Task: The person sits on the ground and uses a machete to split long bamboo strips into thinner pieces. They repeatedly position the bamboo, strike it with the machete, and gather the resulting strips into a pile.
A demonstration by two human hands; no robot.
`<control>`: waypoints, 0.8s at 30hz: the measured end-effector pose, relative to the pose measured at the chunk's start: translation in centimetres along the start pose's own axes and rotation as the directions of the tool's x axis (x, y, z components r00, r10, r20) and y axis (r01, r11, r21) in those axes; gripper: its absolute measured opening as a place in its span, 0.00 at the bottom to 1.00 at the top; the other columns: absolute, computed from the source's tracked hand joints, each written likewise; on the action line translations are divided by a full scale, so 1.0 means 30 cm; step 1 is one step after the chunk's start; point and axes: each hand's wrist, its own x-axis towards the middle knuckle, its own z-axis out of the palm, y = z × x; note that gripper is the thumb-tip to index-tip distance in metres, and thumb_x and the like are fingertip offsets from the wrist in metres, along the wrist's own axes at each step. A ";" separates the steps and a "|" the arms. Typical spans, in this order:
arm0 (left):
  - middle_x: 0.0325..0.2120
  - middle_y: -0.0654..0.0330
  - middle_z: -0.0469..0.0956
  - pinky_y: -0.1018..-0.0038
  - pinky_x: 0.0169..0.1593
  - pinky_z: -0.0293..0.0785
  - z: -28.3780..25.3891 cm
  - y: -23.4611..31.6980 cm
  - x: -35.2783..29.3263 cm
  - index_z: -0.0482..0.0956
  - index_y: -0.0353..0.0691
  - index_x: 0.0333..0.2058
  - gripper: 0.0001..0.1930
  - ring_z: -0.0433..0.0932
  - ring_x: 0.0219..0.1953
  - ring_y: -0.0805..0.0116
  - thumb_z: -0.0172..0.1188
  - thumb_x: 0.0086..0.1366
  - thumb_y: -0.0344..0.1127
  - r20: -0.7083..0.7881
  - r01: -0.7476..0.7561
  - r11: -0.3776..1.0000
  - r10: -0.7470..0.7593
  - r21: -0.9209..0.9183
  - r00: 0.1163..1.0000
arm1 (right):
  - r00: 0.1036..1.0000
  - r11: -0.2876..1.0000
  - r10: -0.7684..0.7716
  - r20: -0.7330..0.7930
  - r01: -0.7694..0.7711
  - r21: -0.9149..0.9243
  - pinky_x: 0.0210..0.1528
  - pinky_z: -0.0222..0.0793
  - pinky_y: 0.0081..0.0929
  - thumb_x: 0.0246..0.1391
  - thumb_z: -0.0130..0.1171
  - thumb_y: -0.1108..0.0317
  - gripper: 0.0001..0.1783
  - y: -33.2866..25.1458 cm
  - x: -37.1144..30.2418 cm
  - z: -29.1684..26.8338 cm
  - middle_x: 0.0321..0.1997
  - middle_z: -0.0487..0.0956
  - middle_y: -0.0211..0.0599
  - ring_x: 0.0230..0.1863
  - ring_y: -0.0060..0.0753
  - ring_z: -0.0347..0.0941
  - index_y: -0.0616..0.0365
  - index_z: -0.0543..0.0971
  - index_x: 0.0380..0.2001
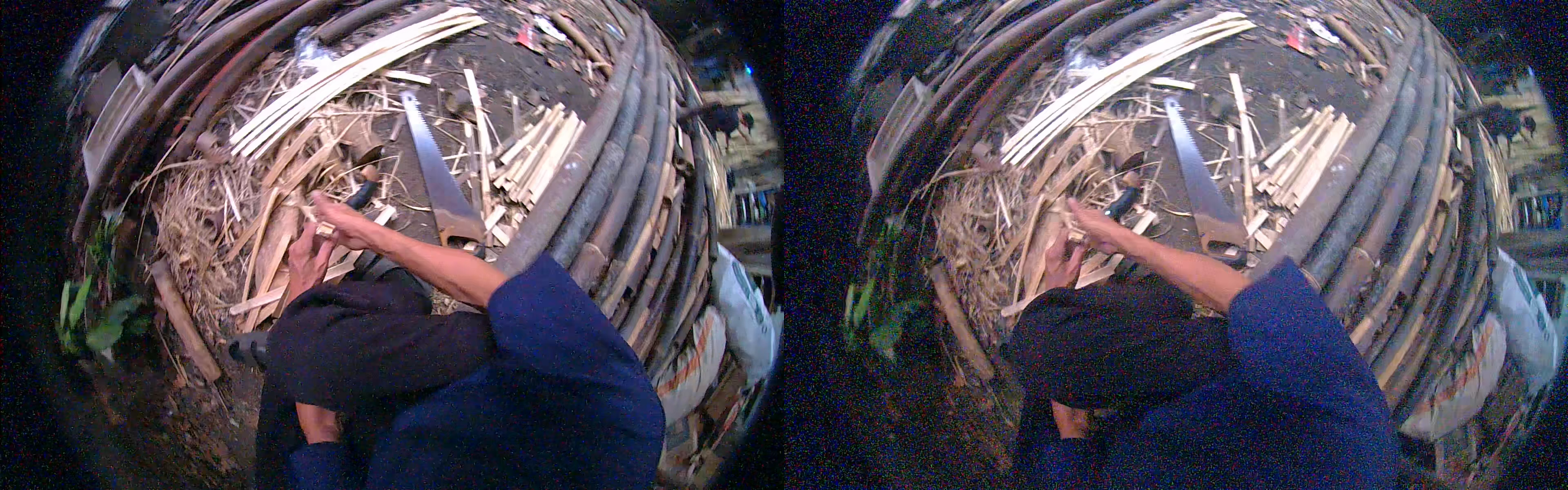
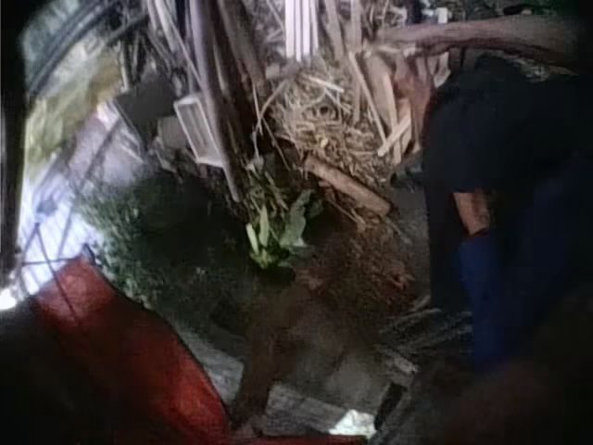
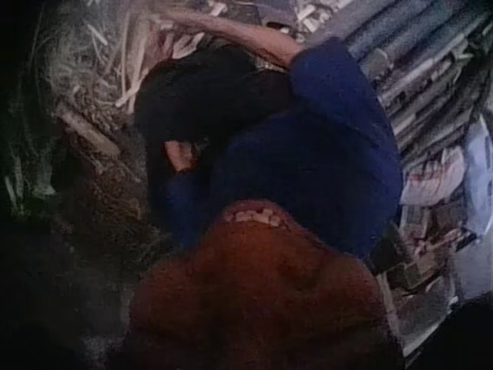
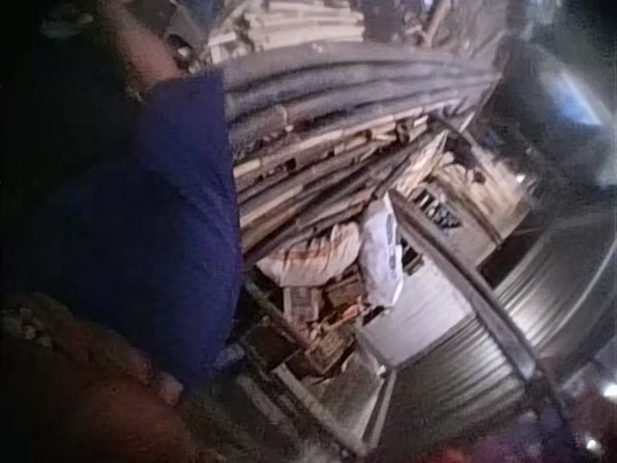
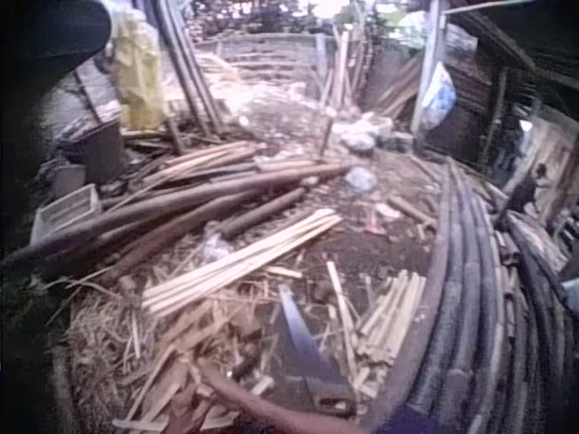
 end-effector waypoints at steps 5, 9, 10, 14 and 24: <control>0.27 0.59 0.74 0.75 0.35 0.68 -0.039 0.064 0.017 0.72 0.36 0.39 0.07 0.73 0.30 0.70 0.56 0.63 0.29 -0.067 -0.120 0.991 0.115 -0.065 0.991 | 0.923 0.898 -0.382 -0.050 0.358 -0.257 0.33 0.70 0.23 0.56 0.56 0.62 0.17 -0.024 0.117 -0.048 0.31 0.79 0.33 0.30 0.22 0.72 0.66 0.78 0.41; 0.25 0.58 0.72 0.75 0.34 0.67 -0.093 0.177 0.031 0.70 0.36 0.39 0.07 0.70 0.28 0.72 0.56 0.63 0.30 -0.191 0.037 0.999 -0.033 0.013 0.981 | 0.812 0.656 -0.548 -0.201 0.269 -0.705 0.24 0.65 0.28 0.59 0.50 0.59 0.18 -0.085 0.031 -0.288 0.20 0.75 0.30 0.22 0.22 0.68 0.64 0.78 0.30; 0.25 0.58 0.72 0.73 0.33 0.68 -0.124 0.206 0.020 0.71 0.37 0.38 0.07 0.72 0.27 0.70 0.57 0.62 0.29 -0.231 0.121 0.993 -0.118 0.001 0.966 | 0.773 0.565 -0.609 -0.176 0.267 -0.781 0.26 0.66 0.28 0.60 0.50 0.59 0.17 -0.091 0.013 -0.333 0.22 0.75 0.31 0.24 0.22 0.69 0.65 0.78 0.32; 0.28 0.50 0.74 0.62 0.34 0.70 -0.078 0.043 0.062 0.72 0.38 0.37 0.11 0.75 0.31 0.50 0.59 0.55 0.29 -0.113 -0.218 0.957 0.242 0.192 0.964 | 0.575 0.555 -0.747 -0.333 0.266 -0.788 0.22 0.64 0.22 0.62 0.46 0.62 0.15 -0.049 -0.055 -0.665 0.25 0.75 0.33 0.22 0.20 0.68 0.63 0.76 0.37; 0.44 0.48 0.72 0.60 0.49 0.68 0.099 -0.218 -0.046 0.68 0.39 0.53 0.27 0.71 0.47 0.48 0.63 0.56 0.41 0.091 -0.057 0.954 0.031 0.293 0.995 | 0.388 0.080 -0.921 0.021 0.242 -0.967 0.46 0.67 0.45 0.59 0.43 0.60 0.19 -0.465 0.176 -0.495 0.37 0.75 0.55 0.41 0.59 0.71 0.63 0.75 0.41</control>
